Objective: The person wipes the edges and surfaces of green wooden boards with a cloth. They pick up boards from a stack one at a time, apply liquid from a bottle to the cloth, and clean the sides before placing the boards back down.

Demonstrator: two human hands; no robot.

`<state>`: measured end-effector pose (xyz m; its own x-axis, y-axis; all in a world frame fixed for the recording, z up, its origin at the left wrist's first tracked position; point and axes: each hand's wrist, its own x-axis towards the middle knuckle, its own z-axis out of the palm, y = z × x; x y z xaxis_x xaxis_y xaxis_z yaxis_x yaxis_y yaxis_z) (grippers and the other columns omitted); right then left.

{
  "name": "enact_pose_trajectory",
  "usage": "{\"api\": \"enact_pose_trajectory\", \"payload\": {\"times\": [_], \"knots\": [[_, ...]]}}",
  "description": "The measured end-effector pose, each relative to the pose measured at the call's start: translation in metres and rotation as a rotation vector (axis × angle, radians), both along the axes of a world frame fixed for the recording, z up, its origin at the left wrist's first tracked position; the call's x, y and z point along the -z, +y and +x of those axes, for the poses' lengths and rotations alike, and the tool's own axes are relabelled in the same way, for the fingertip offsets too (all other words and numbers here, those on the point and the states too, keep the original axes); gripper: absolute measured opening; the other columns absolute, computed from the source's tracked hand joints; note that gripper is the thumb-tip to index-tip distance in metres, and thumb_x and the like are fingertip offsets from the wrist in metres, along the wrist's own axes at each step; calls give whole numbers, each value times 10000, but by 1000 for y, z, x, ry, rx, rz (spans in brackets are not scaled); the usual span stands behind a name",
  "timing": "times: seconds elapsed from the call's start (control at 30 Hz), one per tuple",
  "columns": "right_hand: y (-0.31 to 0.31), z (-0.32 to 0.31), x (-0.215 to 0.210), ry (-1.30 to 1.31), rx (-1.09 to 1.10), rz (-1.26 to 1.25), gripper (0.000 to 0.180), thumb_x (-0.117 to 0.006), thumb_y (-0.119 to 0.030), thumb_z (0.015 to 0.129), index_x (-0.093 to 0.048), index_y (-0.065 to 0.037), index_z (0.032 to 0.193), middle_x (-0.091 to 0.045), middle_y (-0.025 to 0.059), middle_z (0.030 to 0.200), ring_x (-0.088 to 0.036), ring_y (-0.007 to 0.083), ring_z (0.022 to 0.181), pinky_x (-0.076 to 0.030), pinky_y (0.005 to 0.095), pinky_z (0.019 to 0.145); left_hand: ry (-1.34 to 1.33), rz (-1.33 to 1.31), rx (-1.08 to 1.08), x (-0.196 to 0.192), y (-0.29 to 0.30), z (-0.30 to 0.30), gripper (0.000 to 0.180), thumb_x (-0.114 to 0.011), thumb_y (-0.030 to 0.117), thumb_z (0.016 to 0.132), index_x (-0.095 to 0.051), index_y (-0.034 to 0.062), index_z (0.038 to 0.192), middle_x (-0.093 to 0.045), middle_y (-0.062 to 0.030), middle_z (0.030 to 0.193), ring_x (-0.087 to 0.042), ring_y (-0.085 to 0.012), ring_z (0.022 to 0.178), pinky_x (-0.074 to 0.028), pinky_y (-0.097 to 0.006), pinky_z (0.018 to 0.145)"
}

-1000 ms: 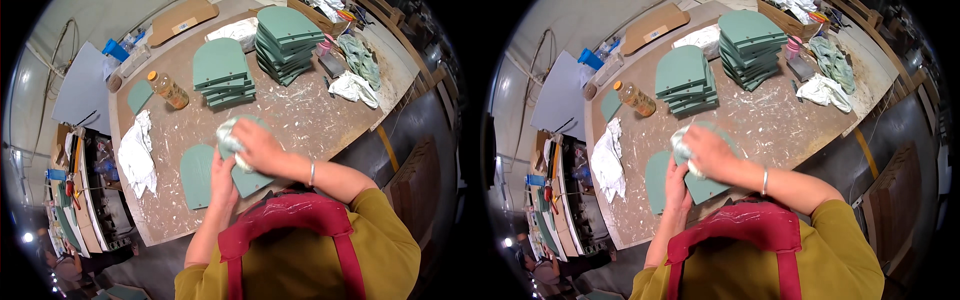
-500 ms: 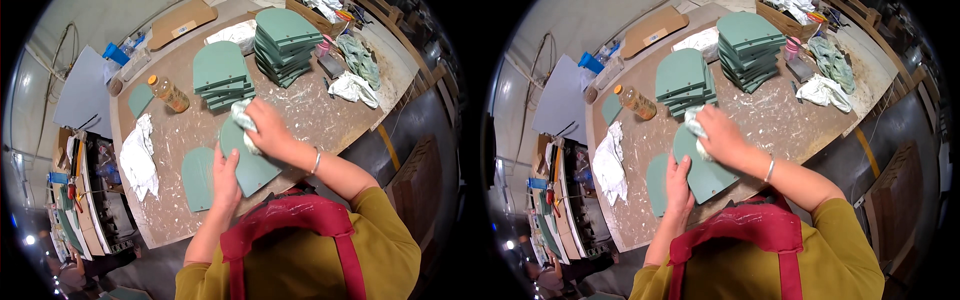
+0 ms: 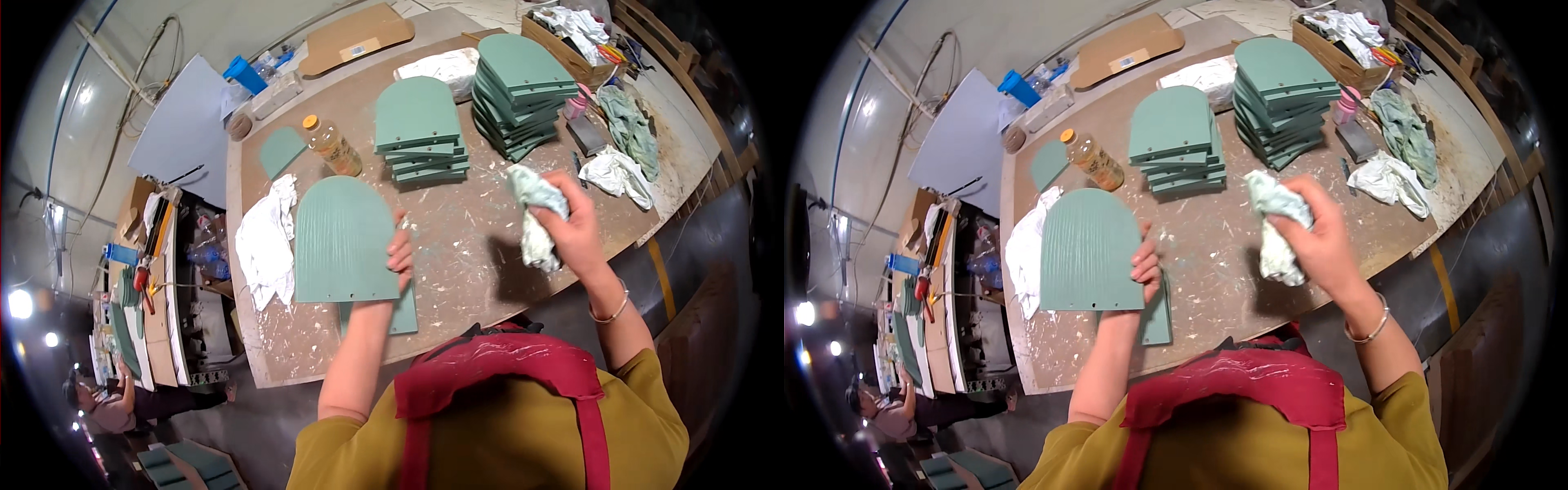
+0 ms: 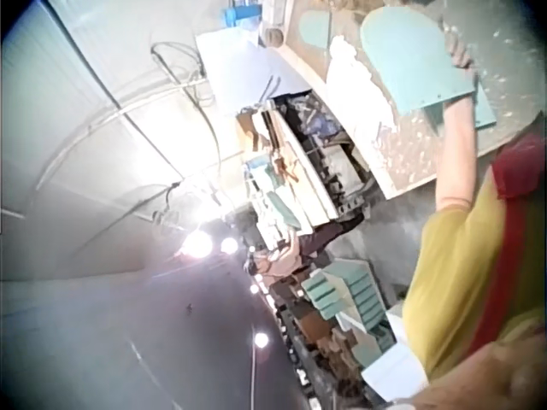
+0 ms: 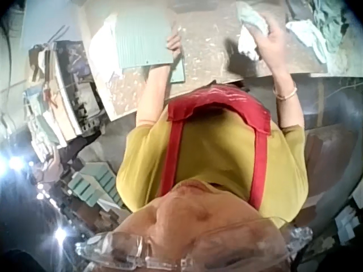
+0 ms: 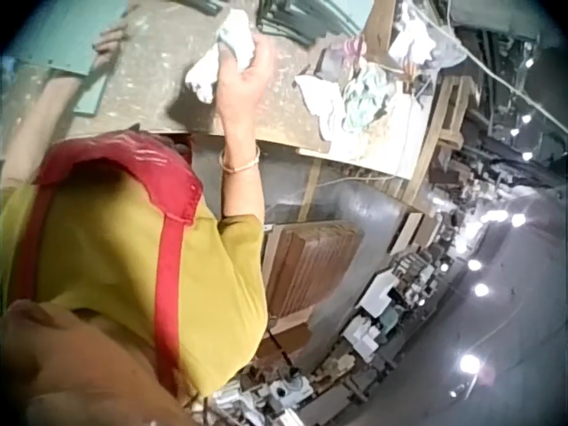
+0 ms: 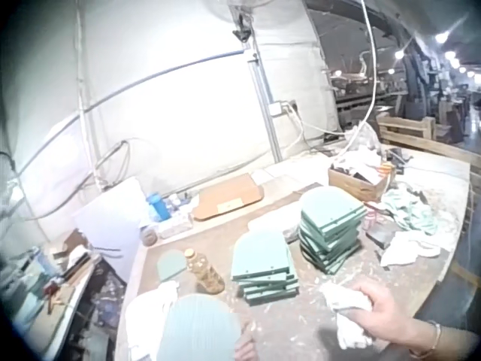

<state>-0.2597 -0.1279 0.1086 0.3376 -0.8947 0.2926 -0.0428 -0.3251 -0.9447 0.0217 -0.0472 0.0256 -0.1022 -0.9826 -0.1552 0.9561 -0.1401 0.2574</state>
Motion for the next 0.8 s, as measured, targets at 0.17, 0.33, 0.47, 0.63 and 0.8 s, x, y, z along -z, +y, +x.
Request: {"api": "enact_pose_trajectory", "payload": {"times": [0.17,0.33,0.47,0.63,0.8], "knots": [[40,73,-2,189,-154,-696,268,-644,-36,713,-591,-14,974,-582,145,1034,-591,332,914,-492,373,774,-321,-10,-100,17,0,-36,472,-396,353,977,-423,35,1326,-563,-101,1056,-564,-171,887,-482,-317,806],[47,142,5,282,-227,-884,244,-624,-104,742,-567,-37,969,-580,143,1053,-577,342,955,-490,395,766,-294,46,22,-9,19,-77,481,-371,383,973,-446,25,1285,-572,-94,985,-554,-158,768,-490,-300,669],[-17,146,7,367,-69,-622,262,-629,-62,737,-528,-49,978,-510,137,973,-542,344,938,-469,437,761,141,243,166,-12,29,-87,341,-371,351,952,-480,29,972,-421,-54,725,-370,-123,462,-324,-218,426],[-45,123,24,416,6,-392,244,-631,-49,755,-545,-57,984,-537,121,1007,-557,357,929,-474,414,767,168,149,98,0,23,-62,304,-384,329,951,-486,48,1003,-400,-52,703,-364,-124,454,-319,-214,416],[10,137,1,251,-248,-681,278,-644,-52,711,-549,-43,972,-541,134,1011,-560,346,904,-475,414,754,16,314,-34,-3,32,-71,428,-367,532,921,-521,132,938,-427,-45,623,-377,-145,422,-314,-239,388]]}}
